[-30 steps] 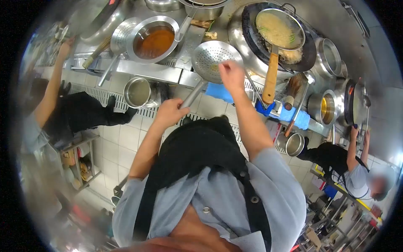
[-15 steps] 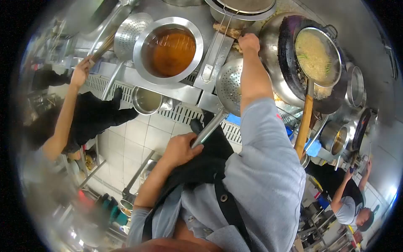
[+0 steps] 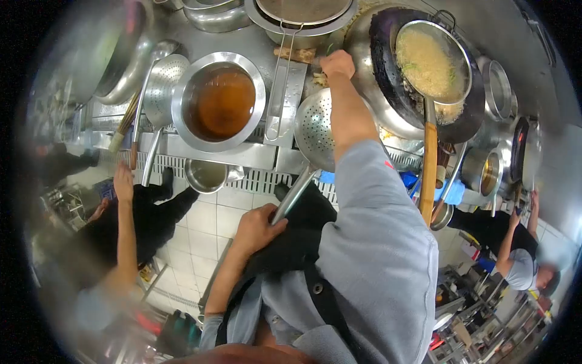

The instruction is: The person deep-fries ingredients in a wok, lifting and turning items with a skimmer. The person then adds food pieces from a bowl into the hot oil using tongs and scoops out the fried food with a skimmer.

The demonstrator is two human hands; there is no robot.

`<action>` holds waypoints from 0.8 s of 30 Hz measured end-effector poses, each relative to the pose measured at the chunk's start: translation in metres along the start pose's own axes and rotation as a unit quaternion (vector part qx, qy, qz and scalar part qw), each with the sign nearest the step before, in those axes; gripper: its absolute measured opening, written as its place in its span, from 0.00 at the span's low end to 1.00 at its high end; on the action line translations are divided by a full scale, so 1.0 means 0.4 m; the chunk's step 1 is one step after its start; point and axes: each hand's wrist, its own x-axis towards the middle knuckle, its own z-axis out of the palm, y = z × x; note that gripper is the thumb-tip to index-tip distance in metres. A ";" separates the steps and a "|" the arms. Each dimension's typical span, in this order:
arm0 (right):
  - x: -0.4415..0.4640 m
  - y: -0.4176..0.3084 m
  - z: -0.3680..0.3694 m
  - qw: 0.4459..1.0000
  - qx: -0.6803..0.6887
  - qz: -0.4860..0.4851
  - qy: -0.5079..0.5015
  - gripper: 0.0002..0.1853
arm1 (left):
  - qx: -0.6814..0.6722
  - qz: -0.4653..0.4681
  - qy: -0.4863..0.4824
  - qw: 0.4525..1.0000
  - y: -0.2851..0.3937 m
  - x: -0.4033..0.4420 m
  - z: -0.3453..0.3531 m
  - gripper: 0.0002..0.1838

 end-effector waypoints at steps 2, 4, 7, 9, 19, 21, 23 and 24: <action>-0.042 -0.005 -0.045 0.998 0.034 -0.035 0.042 0.20 | 0.013 0.006 0.004 1.000 0.002 -0.001 0.001 0.21; -0.115 0.004 -0.100 0.985 0.101 -0.059 0.126 0.19 | 0.006 0.018 0.002 1.000 0.003 0.001 0.005 0.21; -0.195 0.022 -0.263 0.938 0.194 -0.082 0.275 0.17 | 0.024 0.032 -0.010 0.999 0.009 0.006 -0.012 0.21; -0.178 0.097 -0.345 0.901 0.201 -0.124 0.363 0.14 | 0.047 0.039 -0.014 0.998 -0.006 -0.001 -0.008 0.21; -0.186 0.011 -0.058 0.975 -0.175 -0.138 0.001 0.18 | 0.041 0.020 -0.008 0.999 -0.017 0.010 0.008 0.21; -0.145 0.009 -0.020 0.972 -0.197 -0.115 -0.056 0.19 | 0.053 0.021 0.000 0.998 -0.024 0.014 0.017 0.22; -0.116 0.019 0.006 0.976 -0.187 -0.096 -0.064 0.19 | 0.057 0.016 0.007 0.998 -0.030 0.016 0.028 0.22; -0.107 0.024 0.014 0.980 -0.169 -0.091 -0.043 0.19 | 0.058 0.016 0.012 0.998 -0.030 0.019 0.031 0.22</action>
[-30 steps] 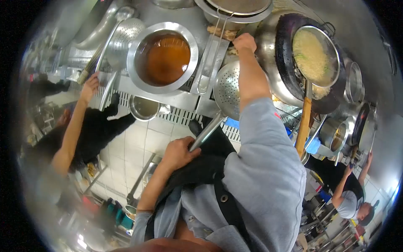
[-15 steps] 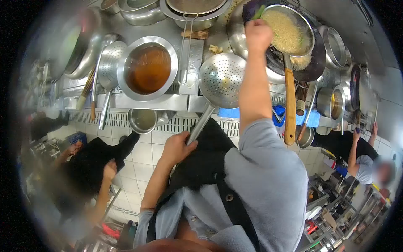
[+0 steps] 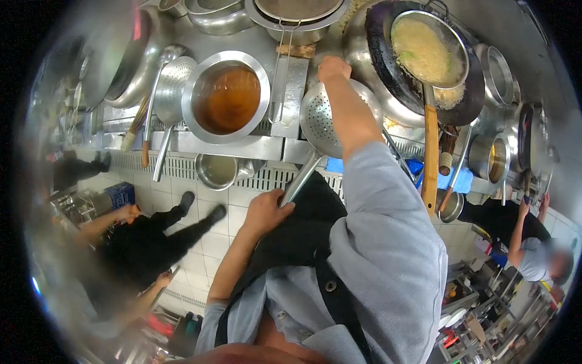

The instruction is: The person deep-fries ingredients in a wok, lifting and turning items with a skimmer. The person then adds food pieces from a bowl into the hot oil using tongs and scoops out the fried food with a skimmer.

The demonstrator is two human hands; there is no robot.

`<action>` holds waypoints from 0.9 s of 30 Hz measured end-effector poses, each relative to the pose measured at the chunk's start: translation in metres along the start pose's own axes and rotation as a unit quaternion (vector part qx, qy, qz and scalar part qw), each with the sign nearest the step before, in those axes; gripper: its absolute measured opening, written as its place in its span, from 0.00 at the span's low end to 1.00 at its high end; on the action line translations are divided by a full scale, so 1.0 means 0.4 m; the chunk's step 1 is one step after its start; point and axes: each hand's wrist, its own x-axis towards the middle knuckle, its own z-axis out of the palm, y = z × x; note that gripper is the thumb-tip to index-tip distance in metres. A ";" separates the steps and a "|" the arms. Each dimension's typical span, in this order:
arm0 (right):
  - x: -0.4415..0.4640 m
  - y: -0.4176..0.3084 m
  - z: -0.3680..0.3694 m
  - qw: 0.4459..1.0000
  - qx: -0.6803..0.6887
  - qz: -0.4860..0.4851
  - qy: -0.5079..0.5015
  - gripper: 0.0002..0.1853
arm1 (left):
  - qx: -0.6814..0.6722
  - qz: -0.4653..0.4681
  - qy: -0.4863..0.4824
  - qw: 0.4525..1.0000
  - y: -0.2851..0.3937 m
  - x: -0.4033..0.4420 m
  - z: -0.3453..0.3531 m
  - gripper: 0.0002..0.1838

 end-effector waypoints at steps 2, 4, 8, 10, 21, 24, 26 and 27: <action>0.007 0.007 -0.007 0.996 0.076 0.000 0.052 0.20 | -0.011 0.000 0.014 1.000 0.003 -0.001 0.001 0.22; -0.003 0.031 -0.037 0.975 0.192 -0.010 0.115 0.21 | -0.009 -0.006 0.018 1.000 0.006 -0.005 0.007 0.22; -0.135 0.087 -0.079 0.662 0.749 -0.004 -0.018 0.09 | 0.023 -0.007 0.018 1.000 0.001 0.022 0.030 0.21; -0.263 0.112 -0.112 0.561 0.827 -0.031 -0.034 0.07 | 0.025 0.015 0.038 0.999 -0.016 0.032 0.060 0.21; -1.053 0.474 0.118 0.621 0.773 0.124 0.029 0.10 | -0.071 0.218 0.062 0.971 0.014 -0.084 0.128 0.27; -1.256 0.613 0.177 0.600 0.760 0.230 0.091 0.11 | -0.038 0.246 -0.055 0.967 0.049 -0.101 0.171 0.25; -1.390 0.691 0.204 0.570 0.759 0.279 0.147 0.11 | -0.006 0.279 -0.118 0.953 0.107 -0.098 0.228 0.25; -1.456 0.727 0.218 0.545 0.764 0.294 0.179 0.11 | 0.011 0.300 -0.145 0.943 0.145 -0.109 0.252 0.25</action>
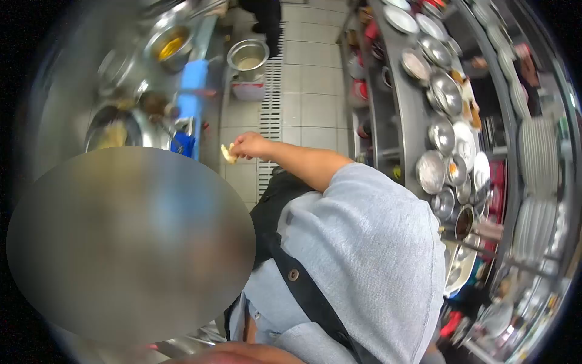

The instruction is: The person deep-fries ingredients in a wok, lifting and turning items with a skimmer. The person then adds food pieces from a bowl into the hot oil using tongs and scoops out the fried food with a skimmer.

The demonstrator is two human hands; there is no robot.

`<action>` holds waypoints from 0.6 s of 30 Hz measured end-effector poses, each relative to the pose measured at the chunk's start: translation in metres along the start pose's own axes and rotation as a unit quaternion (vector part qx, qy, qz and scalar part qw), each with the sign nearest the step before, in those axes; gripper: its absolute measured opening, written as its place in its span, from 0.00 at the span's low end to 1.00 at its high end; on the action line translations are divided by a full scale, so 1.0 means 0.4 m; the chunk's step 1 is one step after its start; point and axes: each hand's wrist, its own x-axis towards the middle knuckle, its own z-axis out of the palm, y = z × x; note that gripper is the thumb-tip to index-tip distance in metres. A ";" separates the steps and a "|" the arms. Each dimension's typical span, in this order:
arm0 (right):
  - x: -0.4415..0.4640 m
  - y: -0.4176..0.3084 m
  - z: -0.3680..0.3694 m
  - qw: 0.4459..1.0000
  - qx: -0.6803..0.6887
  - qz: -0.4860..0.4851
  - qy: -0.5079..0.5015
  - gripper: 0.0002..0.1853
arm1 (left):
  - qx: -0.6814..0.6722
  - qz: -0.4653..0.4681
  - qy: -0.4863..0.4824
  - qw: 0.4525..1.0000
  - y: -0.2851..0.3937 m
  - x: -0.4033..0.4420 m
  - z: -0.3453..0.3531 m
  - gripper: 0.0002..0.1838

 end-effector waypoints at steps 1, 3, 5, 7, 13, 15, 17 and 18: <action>-0.024 0.001 -0.066 0.999 0.025 -0.010 0.029 0.12 | 0.009 0.021 -0.028 0.999 0.032 0.024 0.024 0.24; -0.063 0.007 -0.184 0.995 0.056 -0.020 0.083 0.11 | 0.038 0.066 -0.077 0.994 0.095 0.080 0.076 0.24; -0.093 0.012 -0.303 0.987 0.083 -0.029 0.133 0.11 | 0.060 0.099 -0.114 0.987 0.194 0.132 0.133 0.24; -0.119 0.029 -0.429 0.979 0.109 -0.043 0.166 0.11 | 0.067 0.115 -0.144 0.981 0.270 0.176 0.206 0.24; -0.249 0.053 -0.805 0.936 0.168 -0.098 0.294 0.12 | 0.103 0.176 -0.235 0.950 0.445 0.254 0.487 0.24; -0.356 0.005 -0.929 0.909 0.176 -0.143 0.351 0.10 | 0.103 0.189 -0.275 0.937 0.513 0.269 0.601 0.24; -0.478 -0.024 -1.055 0.882 0.144 -0.193 0.405 0.10 | 0.122 0.223 -0.327 0.910 0.612 0.273 0.706 0.24; -0.542 -0.032 -1.123 0.865 0.172 -0.225 0.414 0.10 | 0.129 0.246 -0.351 0.894 0.657 0.278 0.757 0.24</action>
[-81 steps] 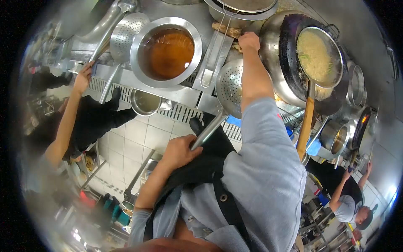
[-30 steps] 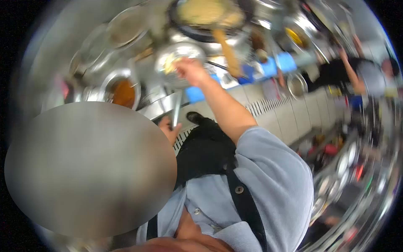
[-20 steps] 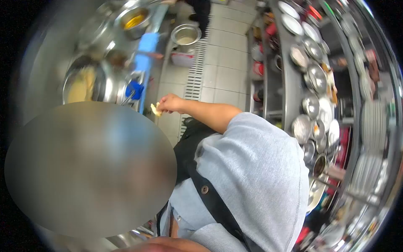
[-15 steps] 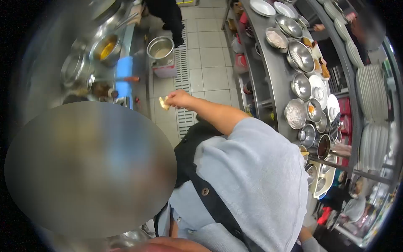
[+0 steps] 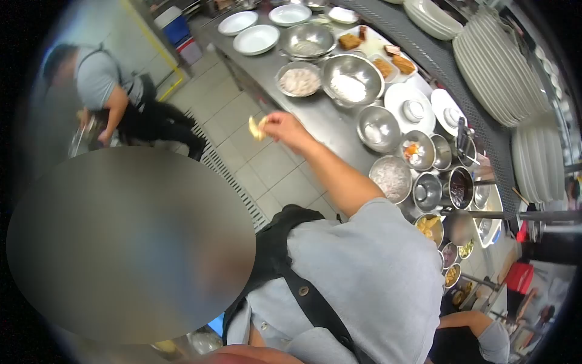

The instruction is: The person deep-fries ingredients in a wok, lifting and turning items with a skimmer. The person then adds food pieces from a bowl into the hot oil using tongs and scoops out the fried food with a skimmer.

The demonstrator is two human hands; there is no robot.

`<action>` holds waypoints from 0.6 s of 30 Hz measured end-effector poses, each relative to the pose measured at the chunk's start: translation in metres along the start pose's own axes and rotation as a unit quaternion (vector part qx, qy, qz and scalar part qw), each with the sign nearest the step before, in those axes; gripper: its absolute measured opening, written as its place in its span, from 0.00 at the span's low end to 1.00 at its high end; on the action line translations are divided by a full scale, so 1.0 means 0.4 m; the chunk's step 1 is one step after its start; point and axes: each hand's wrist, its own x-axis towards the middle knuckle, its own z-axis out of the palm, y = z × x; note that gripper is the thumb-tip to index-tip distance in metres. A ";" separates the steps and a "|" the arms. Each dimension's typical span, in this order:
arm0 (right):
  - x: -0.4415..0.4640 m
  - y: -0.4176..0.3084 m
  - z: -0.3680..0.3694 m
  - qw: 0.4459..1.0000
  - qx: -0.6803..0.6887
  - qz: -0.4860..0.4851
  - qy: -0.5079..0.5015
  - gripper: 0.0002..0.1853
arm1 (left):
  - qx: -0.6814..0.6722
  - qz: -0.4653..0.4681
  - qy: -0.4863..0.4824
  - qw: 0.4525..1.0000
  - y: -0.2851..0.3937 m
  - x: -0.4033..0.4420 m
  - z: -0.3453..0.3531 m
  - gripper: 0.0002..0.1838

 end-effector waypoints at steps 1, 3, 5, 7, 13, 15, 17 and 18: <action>0.010 -0.054 -0.073 0.999 0.040 -0.022 0.016 0.10 | 0.011 0.024 -0.026 0.999 0.038 0.050 0.014 0.24; -0.015 -0.206 -0.188 0.983 0.030 -0.137 0.118 0.11 | 0.031 0.058 -0.045 0.997 0.124 0.143 0.037 0.24; -0.063 -0.348 -0.304 0.952 0.002 -0.240 0.192 0.11 | 0.037 0.093 -0.060 0.993 0.197 0.210 0.069 0.24; -0.111 -0.474 -0.395 0.903 -0.047 -0.316 0.288 0.13 | 0.030 0.133 -0.073 0.988 0.256 0.261 0.100 0.25; -0.096 -0.642 -0.621 0.819 -0.229 -0.278 0.448 0.18 | 0.030 0.150 -0.137 0.979 0.282 0.326 0.168 0.24; -0.065 -0.650 -0.637 0.796 -0.296 -0.213 0.482 0.20 | 0.028 0.163 -0.141 0.976 0.276 0.334 0.176 0.24; -0.053 -0.648 -0.645 0.643 -0.504 -0.148 0.557 0.22 | 0.031 0.155 -0.140 0.977 0.271 0.341 0.170 0.24; -0.065 -0.657 -0.638 0.626 -0.520 -0.126 0.567 0.25 | 0.030 0.141 -0.130 0.981 0.267 0.336 0.163 0.24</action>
